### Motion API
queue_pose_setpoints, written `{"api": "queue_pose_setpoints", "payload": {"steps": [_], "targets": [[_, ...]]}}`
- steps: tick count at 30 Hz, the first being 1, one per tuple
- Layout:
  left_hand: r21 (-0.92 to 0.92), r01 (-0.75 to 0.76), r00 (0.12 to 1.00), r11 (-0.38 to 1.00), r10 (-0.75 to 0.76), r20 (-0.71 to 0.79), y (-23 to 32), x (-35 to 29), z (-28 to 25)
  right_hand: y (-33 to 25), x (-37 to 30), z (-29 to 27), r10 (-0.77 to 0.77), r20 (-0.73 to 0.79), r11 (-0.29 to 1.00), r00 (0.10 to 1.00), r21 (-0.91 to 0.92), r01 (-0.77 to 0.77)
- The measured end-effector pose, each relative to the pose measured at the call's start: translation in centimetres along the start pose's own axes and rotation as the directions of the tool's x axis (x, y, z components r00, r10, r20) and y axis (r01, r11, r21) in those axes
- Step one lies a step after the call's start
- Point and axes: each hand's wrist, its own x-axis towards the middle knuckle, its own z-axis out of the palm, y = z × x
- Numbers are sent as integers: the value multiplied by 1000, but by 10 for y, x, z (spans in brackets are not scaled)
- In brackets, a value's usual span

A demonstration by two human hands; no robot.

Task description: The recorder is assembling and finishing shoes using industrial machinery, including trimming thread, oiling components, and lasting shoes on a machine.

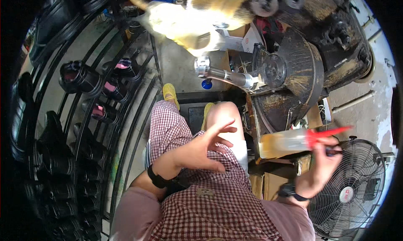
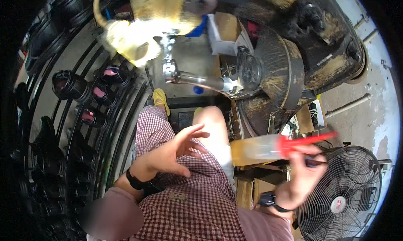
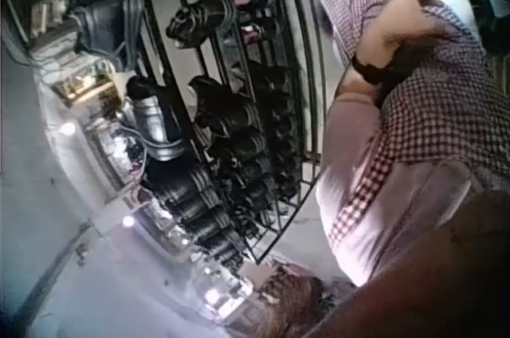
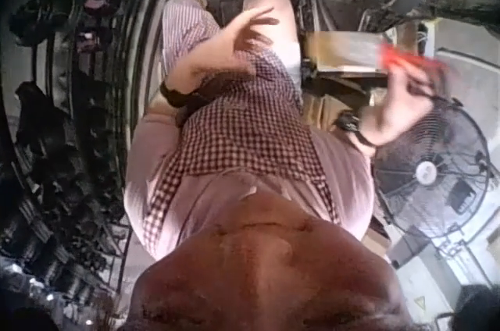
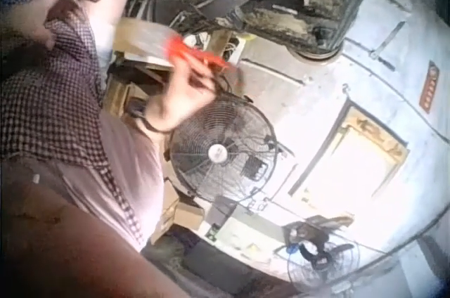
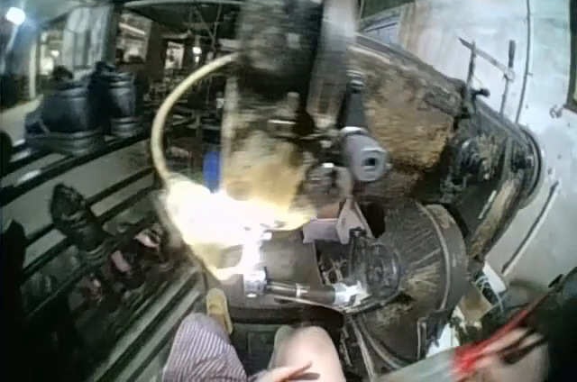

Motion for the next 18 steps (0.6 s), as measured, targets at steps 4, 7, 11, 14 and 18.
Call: {"api": "queue_pose_setpoints", "payload": {"steps": [4,7,11,14,18], "targets": [[-115,-220,937,969,177,-302,5,-49,-17,-23,-27,154,83,398,957,914,225,-184],[65,-358,676,931,307,-670,16,-95,-43,-29,-36,234,220,574,782,789,381,-494],[644,-159,251,748,661,-707,66,-129,-62,-44,-35,300,221,762,514,609,440,-736],[792,-61,246,607,779,-577,106,-129,-71,-48,-36,326,194,793,333,578,501,-799],[819,-5,359,573,766,-533,136,-108,-76,-43,-30,333,209,776,237,595,550,-801]]}}
